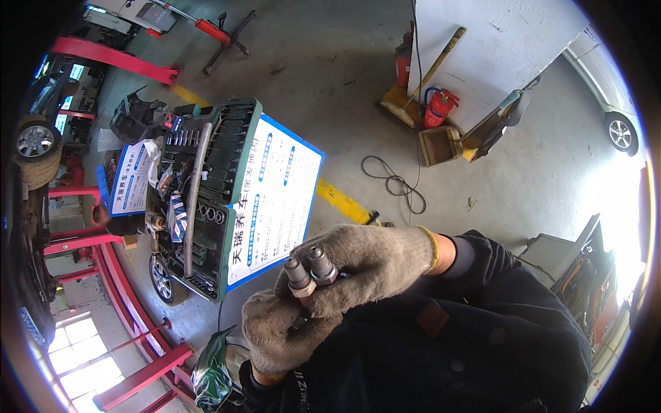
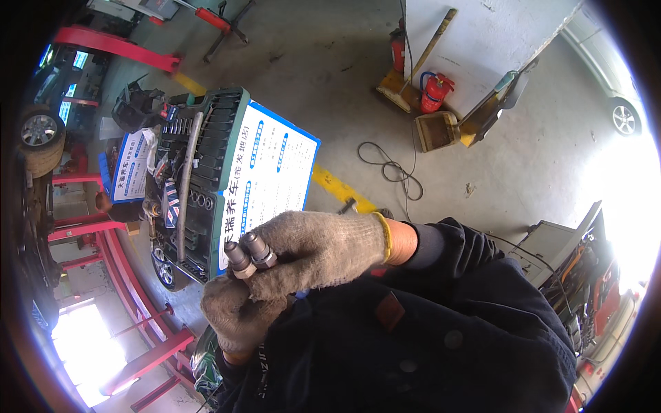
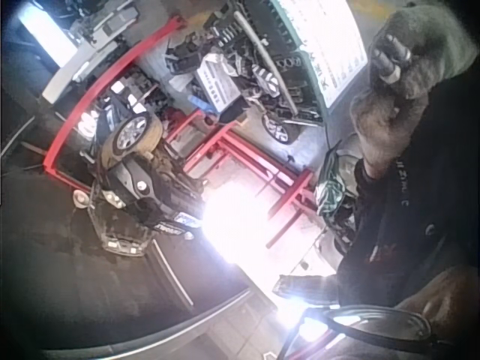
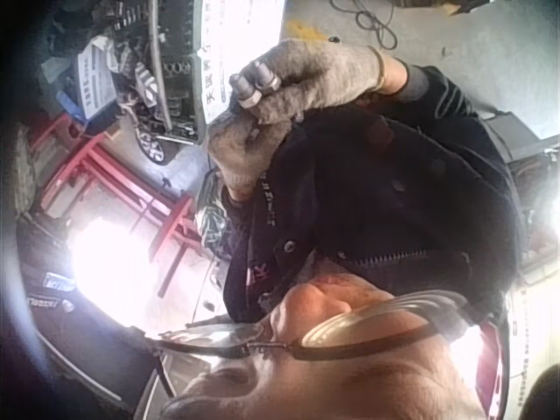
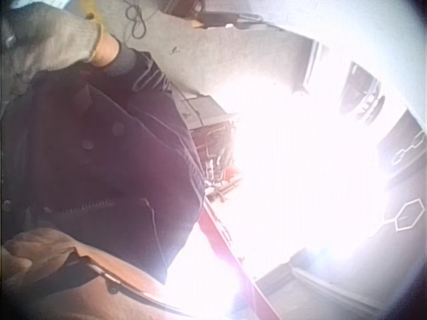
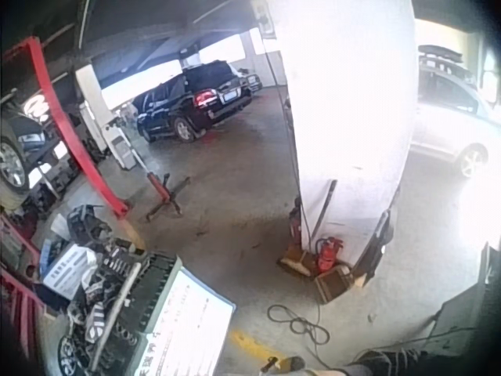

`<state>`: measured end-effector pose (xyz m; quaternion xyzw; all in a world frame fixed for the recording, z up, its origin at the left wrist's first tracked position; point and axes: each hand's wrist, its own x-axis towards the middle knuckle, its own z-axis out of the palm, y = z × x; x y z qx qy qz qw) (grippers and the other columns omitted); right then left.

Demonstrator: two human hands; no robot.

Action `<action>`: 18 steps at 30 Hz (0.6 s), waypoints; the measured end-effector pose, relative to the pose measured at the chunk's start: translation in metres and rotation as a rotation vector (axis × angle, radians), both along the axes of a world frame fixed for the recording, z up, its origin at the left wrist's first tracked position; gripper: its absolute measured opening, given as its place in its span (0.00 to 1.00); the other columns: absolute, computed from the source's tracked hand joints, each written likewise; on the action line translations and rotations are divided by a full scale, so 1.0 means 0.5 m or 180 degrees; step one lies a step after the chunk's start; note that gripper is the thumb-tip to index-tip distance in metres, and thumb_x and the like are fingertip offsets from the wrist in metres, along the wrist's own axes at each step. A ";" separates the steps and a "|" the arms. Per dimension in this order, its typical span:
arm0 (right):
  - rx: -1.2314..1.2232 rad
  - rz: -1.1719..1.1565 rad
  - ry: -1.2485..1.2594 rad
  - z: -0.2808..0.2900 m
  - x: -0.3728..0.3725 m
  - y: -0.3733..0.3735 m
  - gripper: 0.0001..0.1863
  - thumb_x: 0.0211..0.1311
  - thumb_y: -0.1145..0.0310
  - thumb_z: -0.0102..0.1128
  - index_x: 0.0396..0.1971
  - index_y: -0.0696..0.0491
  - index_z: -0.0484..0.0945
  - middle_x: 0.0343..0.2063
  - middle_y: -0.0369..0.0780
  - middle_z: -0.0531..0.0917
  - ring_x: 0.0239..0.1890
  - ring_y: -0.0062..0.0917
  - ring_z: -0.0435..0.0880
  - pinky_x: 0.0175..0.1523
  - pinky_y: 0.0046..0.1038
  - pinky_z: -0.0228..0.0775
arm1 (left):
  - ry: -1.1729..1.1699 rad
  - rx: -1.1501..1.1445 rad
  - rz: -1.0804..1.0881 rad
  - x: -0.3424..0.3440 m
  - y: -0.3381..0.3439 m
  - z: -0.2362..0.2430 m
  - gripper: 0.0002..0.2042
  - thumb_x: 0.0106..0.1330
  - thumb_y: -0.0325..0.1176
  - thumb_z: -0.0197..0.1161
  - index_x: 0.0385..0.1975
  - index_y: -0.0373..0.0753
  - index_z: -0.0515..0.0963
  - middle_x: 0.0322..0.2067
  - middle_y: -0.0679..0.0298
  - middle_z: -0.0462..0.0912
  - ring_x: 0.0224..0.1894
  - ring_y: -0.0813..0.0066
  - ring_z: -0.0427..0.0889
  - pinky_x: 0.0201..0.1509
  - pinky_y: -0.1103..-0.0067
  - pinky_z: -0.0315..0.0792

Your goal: The person secures a flexible air intake hose to the engine using a zip tie and then uses a ratchet to tighten a bolt on the engine. They then walk to a tool cart, select a socket, attach it to the ratchet, and return to the engine bay to continue working.

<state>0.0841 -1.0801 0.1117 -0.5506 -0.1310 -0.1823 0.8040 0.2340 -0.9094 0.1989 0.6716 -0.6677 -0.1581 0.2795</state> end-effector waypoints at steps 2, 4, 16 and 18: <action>0.0096 0.0094 0.0240 0.004 -0.005 0.004 0.23 0.84 0.52 0.73 0.54 0.60 0.86 0.40 0.40 0.86 0.46 0.22 0.83 0.53 0.32 0.80 | 0.0278 0.0161 0.0105 -0.003 0.002 0.005 0.16 0.57 0.34 0.90 0.39 0.33 0.92 0.36 0.48 0.95 0.26 0.64 0.94 0.30 0.73 0.81; 0.0134 0.0075 0.0306 0.009 -0.009 0.005 0.23 0.84 0.52 0.73 0.54 0.60 0.87 0.39 0.39 0.86 0.45 0.22 0.82 0.52 0.31 0.80 | 0.0277 0.0200 0.0088 -0.002 0.002 0.007 0.16 0.56 0.35 0.90 0.37 0.33 0.92 0.36 0.48 0.95 0.25 0.65 0.93 0.28 0.74 0.80; -0.0015 0.0098 0.0733 0.026 -0.019 0.009 0.22 0.83 0.52 0.74 0.52 0.59 0.89 0.36 0.37 0.89 0.41 0.20 0.86 0.46 0.30 0.81 | 0.0366 0.0309 0.0402 -0.012 0.022 0.006 0.17 0.58 0.38 0.91 0.31 0.34 0.90 0.22 0.56 0.88 0.21 0.65 0.88 0.28 0.72 0.77; -0.0026 0.0092 0.0733 0.026 -0.016 0.011 0.21 0.83 0.52 0.73 0.52 0.59 0.89 0.36 0.37 0.90 0.40 0.20 0.87 0.45 0.29 0.82 | 0.0478 0.0356 0.0513 -0.012 0.028 0.005 0.17 0.58 0.39 0.91 0.30 0.34 0.89 0.21 0.57 0.86 0.21 0.64 0.87 0.28 0.71 0.76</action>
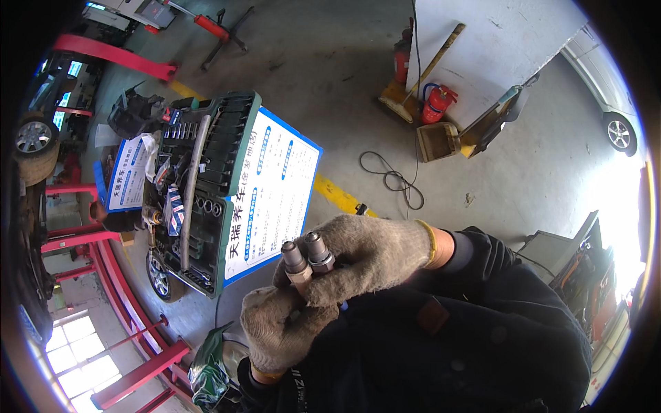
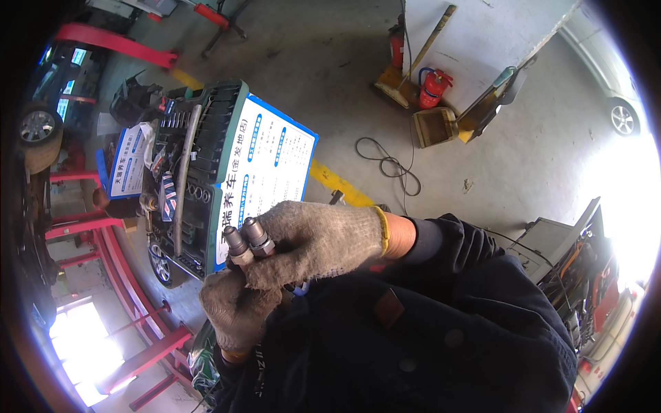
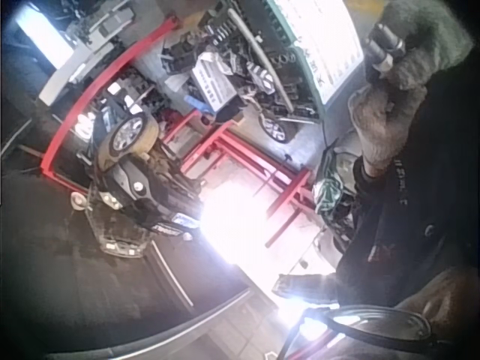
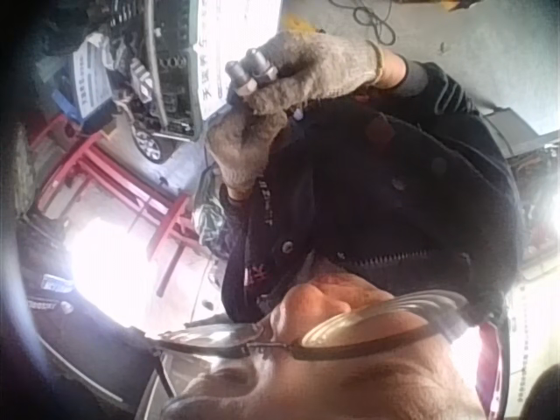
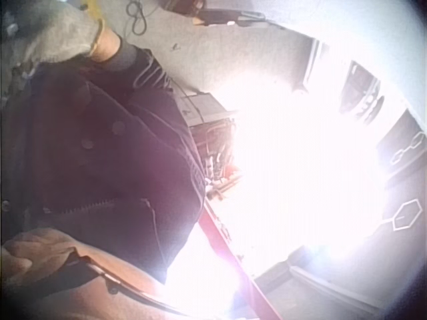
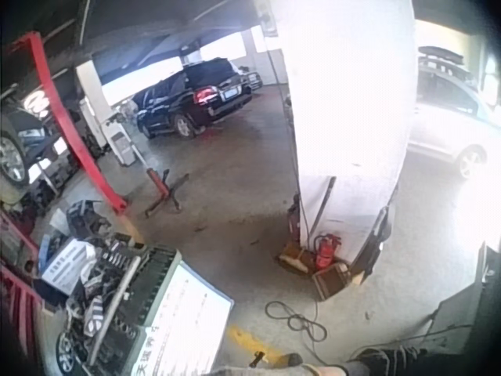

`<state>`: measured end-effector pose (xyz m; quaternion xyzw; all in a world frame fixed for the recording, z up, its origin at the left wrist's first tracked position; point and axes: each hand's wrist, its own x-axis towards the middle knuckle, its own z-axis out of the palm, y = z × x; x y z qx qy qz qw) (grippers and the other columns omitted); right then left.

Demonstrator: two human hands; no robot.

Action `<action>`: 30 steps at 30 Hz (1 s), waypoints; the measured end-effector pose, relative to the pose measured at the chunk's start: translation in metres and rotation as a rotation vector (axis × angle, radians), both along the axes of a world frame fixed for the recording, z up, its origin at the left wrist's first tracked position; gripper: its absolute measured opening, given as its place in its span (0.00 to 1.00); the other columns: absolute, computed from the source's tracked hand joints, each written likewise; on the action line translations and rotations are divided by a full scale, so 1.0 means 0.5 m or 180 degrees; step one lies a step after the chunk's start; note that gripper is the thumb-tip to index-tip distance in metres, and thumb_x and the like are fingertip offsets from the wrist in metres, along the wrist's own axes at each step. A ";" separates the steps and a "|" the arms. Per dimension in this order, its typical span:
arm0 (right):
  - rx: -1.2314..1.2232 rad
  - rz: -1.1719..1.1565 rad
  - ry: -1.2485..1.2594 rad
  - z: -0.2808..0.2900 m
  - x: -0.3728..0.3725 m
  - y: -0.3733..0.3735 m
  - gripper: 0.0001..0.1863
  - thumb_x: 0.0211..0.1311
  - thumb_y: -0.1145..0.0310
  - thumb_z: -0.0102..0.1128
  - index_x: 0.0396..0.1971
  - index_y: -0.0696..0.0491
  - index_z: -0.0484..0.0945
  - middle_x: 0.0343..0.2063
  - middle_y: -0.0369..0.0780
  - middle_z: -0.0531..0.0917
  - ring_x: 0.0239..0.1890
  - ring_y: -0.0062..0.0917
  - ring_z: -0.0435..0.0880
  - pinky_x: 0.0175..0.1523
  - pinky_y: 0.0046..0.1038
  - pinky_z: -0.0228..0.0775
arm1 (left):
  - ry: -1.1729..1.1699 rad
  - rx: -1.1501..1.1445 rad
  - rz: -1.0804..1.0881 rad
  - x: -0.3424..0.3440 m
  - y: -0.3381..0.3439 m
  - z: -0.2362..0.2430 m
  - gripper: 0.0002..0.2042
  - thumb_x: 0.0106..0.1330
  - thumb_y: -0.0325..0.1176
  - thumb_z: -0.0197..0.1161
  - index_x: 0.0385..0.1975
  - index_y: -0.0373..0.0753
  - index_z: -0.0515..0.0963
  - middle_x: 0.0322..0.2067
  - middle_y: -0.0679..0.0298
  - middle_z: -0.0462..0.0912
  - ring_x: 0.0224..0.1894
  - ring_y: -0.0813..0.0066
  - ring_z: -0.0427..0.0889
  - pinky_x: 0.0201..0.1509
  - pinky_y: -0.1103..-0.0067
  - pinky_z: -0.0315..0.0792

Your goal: The person secures a flexible air intake hose to the engine using a zip tie and then uses a ratchet to tighten a bolt on the engine. They then walk to a tool cart, select a socket, attach it to the ratchet, and return to the engine bay to continue working.

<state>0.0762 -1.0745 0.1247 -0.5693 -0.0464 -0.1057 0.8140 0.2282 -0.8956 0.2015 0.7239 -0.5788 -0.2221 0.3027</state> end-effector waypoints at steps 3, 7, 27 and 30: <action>0.0008 0.0012 0.0005 -0.002 0.005 0.004 0.21 0.83 0.52 0.73 0.52 0.59 0.90 0.35 0.37 0.90 0.39 0.20 0.88 0.44 0.29 0.83 | 0.0198 0.0056 0.0103 -0.001 0.007 -0.001 0.17 0.58 0.40 0.92 0.30 0.35 0.89 0.19 0.57 0.84 0.21 0.63 0.86 0.28 0.71 0.75; 0.0063 0.0095 0.0149 -0.005 0.006 0.005 0.22 0.82 0.52 0.74 0.52 0.59 0.90 0.34 0.37 0.90 0.39 0.19 0.89 0.44 0.29 0.83 | 0.0259 0.0122 0.0193 -0.003 0.012 -0.001 0.17 0.57 0.40 0.92 0.29 0.36 0.89 0.18 0.58 0.83 0.21 0.62 0.86 0.27 0.70 0.74; 0.0174 -0.0052 0.0063 -0.018 -0.010 -0.032 0.23 0.83 0.51 0.73 0.51 0.59 0.89 0.34 0.36 0.89 0.38 0.19 0.87 0.44 0.29 0.82 | 0.0306 0.0284 0.0294 -0.019 -0.031 -0.016 0.19 0.57 0.43 0.92 0.32 0.34 0.90 0.18 0.59 0.80 0.19 0.66 0.82 0.26 0.71 0.71; 0.0361 -0.0129 0.0106 -0.024 -0.009 -0.040 0.23 0.83 0.50 0.73 0.49 0.59 0.89 0.33 0.35 0.89 0.37 0.18 0.86 0.42 0.28 0.80 | 0.0401 0.0434 0.0366 -0.018 -0.040 -0.022 0.18 0.61 0.43 0.89 0.32 0.33 0.90 0.19 0.58 0.81 0.20 0.68 0.82 0.27 0.71 0.71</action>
